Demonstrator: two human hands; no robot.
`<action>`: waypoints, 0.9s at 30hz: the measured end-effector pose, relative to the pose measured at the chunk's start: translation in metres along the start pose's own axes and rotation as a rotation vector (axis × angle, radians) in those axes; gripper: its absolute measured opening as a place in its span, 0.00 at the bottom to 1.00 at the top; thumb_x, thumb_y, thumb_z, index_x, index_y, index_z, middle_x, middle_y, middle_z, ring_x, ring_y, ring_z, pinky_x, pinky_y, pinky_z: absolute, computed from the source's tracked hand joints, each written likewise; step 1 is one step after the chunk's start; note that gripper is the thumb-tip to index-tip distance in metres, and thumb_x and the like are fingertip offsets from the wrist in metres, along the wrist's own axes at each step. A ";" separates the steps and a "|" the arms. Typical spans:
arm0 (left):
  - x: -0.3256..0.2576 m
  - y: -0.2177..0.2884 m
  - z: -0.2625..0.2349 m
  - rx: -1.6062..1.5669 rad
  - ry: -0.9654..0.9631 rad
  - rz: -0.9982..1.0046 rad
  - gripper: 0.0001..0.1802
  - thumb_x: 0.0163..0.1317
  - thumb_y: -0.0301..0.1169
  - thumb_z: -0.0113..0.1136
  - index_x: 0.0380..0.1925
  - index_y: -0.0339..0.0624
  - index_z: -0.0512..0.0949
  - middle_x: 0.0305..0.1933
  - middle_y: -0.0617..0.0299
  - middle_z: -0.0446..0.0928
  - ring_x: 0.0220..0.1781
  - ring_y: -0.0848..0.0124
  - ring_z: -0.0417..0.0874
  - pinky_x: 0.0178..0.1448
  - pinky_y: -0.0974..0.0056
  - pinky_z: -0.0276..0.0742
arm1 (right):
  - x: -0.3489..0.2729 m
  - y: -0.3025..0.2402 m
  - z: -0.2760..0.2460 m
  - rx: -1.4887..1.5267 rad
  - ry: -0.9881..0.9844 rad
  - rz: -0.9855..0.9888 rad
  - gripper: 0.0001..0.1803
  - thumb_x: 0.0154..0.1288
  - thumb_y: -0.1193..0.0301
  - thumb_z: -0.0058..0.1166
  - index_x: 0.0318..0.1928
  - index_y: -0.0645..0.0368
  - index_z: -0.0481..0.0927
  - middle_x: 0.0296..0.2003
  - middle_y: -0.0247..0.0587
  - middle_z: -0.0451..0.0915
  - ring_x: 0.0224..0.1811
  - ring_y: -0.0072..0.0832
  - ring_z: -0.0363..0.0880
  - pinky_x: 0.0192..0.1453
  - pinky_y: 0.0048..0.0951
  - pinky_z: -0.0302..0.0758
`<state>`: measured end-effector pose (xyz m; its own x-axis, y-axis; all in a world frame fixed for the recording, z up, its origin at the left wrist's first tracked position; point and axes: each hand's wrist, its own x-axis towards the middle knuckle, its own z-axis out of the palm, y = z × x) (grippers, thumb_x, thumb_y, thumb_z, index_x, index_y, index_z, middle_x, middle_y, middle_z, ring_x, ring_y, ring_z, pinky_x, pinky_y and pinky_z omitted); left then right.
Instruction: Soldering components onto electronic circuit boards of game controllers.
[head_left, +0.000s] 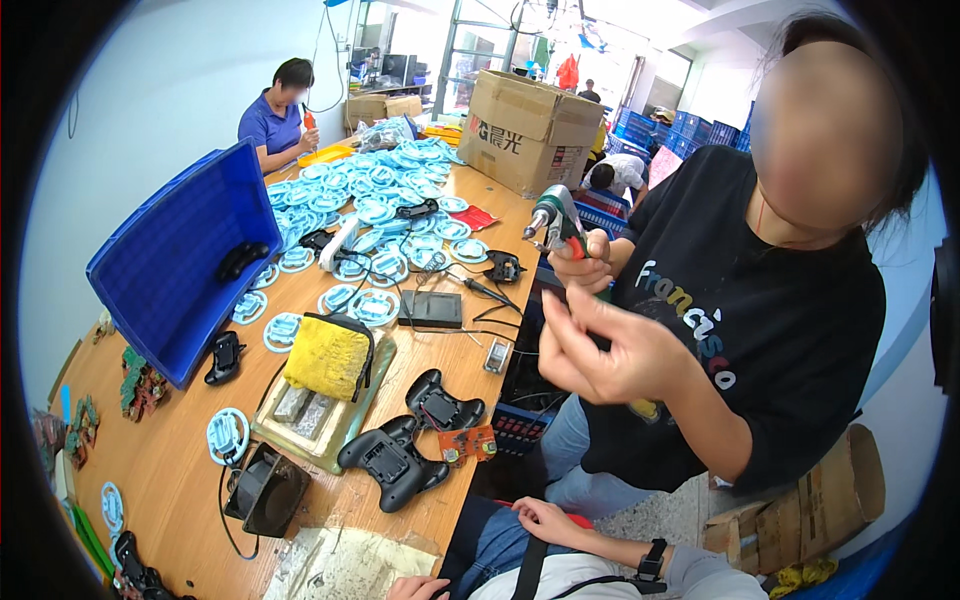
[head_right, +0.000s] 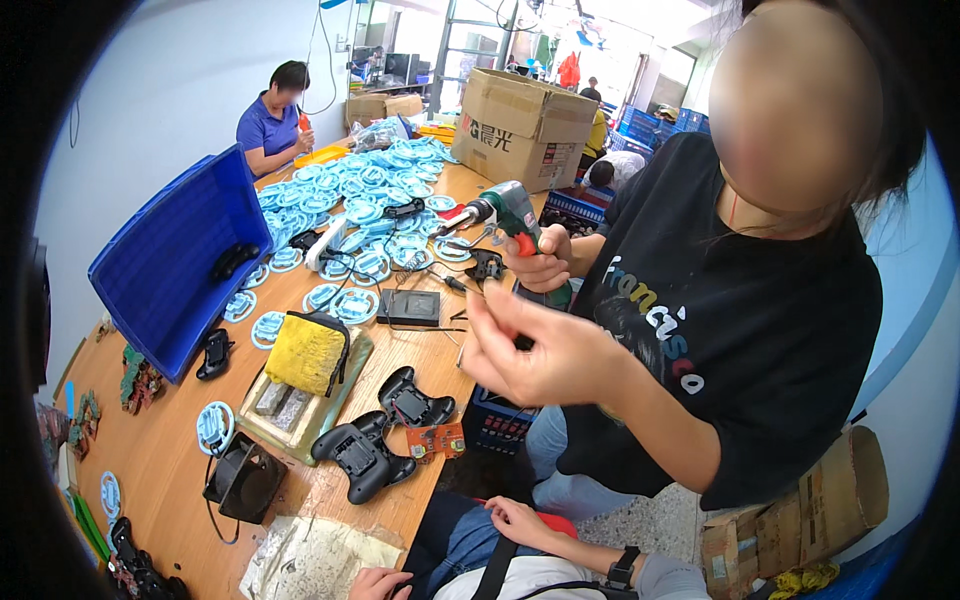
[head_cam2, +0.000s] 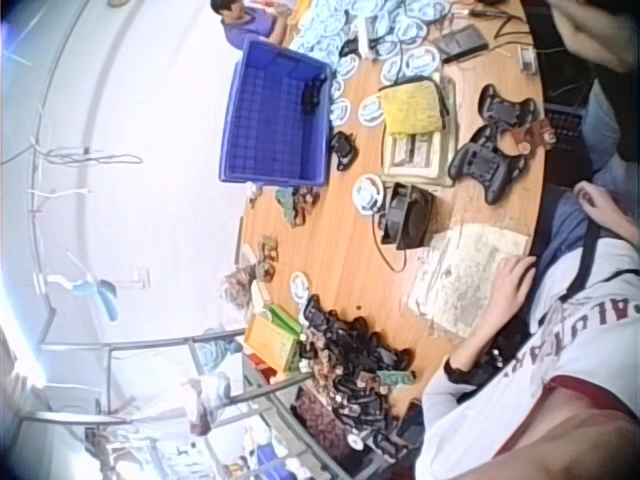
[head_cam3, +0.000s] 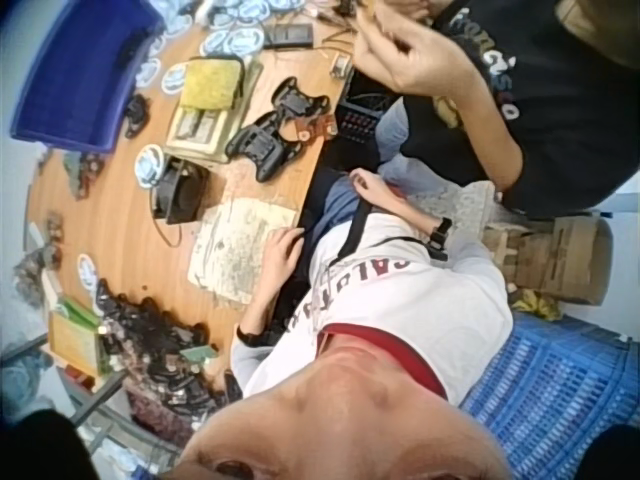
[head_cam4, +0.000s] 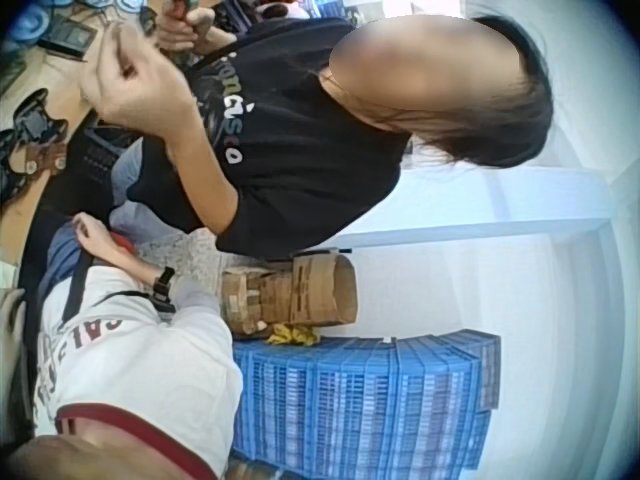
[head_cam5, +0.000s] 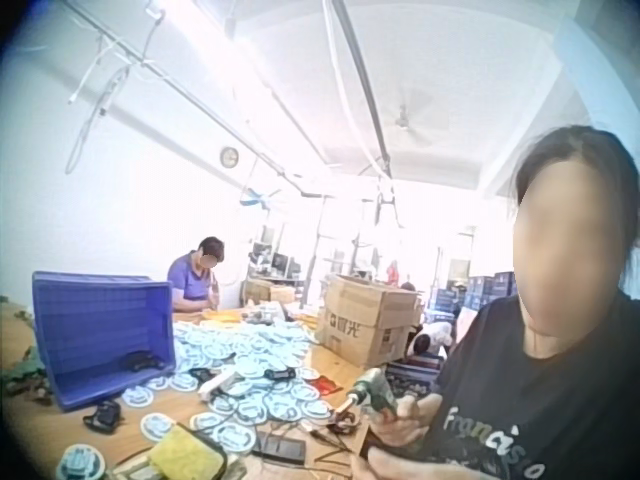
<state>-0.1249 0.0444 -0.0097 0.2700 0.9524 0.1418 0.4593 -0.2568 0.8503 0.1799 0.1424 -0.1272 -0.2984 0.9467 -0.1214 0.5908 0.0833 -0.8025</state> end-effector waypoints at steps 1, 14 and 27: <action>0.000 0.001 -0.001 0.011 -0.006 -0.011 0.11 0.56 0.24 0.56 0.41 0.37 0.77 0.40 0.49 0.75 0.44 0.51 0.73 0.49 0.57 0.69 | 0.000 0.000 0.000 0.004 -0.004 -0.004 0.13 0.59 0.75 0.49 0.45 0.59 0.72 0.29 0.41 0.76 0.30 0.28 0.77 0.36 0.29 0.74; 0.007 0.036 0.008 0.094 -0.108 -0.130 0.13 0.59 0.28 0.54 0.44 0.36 0.75 0.44 0.47 0.75 0.47 0.50 0.74 0.51 0.58 0.70 | 0.052 -0.023 -0.047 0.223 0.125 -0.094 0.13 0.59 0.78 0.50 0.46 0.62 0.71 0.29 0.38 0.75 0.27 0.19 0.75 0.33 0.22 0.73; -0.003 0.061 0.084 0.035 0.004 -0.228 0.14 0.59 0.30 0.55 0.43 0.35 0.75 0.43 0.48 0.76 0.45 0.52 0.77 0.49 0.58 0.72 | 0.072 -0.037 -0.044 0.251 -0.053 -0.259 0.16 0.61 0.75 0.51 0.50 0.60 0.68 0.34 0.42 0.75 0.31 0.27 0.77 0.35 0.26 0.75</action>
<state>-0.0271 0.0124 -0.0010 0.1527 0.9870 -0.0506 0.5369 -0.0399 0.8427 0.1697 0.2213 -0.0802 -0.4563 0.8862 0.0800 0.2897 0.2330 -0.9283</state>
